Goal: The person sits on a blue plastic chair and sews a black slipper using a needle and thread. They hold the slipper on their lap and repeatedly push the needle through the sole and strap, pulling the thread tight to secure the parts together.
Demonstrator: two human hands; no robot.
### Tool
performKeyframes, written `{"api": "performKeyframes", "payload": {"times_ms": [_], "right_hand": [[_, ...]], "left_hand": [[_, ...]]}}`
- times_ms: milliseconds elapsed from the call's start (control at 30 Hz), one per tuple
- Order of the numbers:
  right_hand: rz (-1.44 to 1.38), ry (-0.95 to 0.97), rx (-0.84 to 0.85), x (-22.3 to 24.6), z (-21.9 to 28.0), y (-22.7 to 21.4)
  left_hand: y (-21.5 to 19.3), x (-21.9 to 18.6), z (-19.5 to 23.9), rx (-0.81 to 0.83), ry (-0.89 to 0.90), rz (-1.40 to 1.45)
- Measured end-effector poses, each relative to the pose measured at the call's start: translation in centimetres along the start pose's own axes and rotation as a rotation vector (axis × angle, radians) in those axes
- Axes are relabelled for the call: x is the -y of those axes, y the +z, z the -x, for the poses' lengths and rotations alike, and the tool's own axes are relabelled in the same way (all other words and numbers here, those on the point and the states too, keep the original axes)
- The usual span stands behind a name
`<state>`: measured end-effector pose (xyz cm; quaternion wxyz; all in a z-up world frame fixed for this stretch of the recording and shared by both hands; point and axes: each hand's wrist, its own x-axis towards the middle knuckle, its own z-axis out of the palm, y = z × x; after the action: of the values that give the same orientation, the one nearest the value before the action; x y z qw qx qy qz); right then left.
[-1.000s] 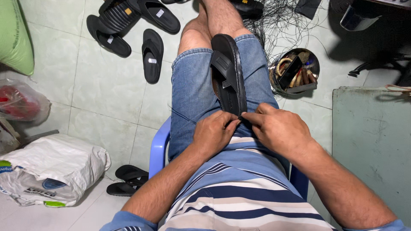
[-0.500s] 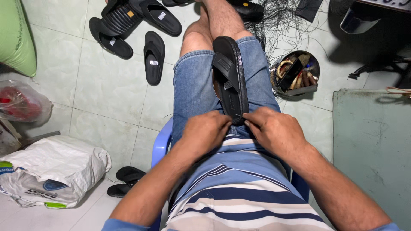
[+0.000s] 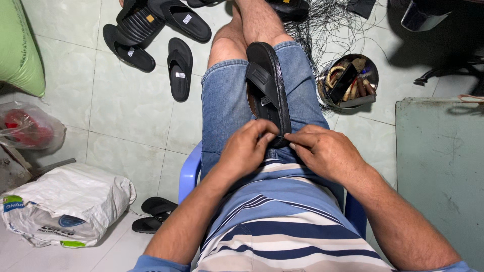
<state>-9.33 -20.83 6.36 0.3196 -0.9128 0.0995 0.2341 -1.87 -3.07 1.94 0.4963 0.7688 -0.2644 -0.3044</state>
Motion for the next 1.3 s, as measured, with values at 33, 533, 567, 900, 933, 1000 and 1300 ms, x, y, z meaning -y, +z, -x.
{"api": "performKeyframes", "payload": {"times_ms": [33,533,567,900,933,1000,1300], "right_hand": [[-0.001,-0.002,0.0,-0.1,0.1,0.1],[0.087,0.076,0.201,-1.8,1.4,-3.7],[-0.018,0.131,0.16,-0.9,1.1,-3.7],[-0.552,0.262,0.019,-3.5,-0.6,1.8],[-0.551,0.268,0.023,-3.3,-0.5,1.4],[-0.389,0.262,0.045,-3.0,-0.7,0.6],[-0.488,-0.132,-0.22,-1.9,-0.9,1.3]], "left_hand": [[0.0,-0.3,0.0,-0.001,-0.001,-0.002],[-0.4,0.5,-1.7,0.29,-0.423,0.343],[-0.3,1.2,-1.6,0.211,-0.298,0.34],[1.8,1.0,1.3,-0.088,-0.101,-0.059],[2.1,1.0,1.2,-0.085,-0.105,-0.054],[2.6,1.1,0.7,-0.146,-0.095,-0.134],[3.2,1.3,0.6,-0.236,-0.052,0.184]]}}
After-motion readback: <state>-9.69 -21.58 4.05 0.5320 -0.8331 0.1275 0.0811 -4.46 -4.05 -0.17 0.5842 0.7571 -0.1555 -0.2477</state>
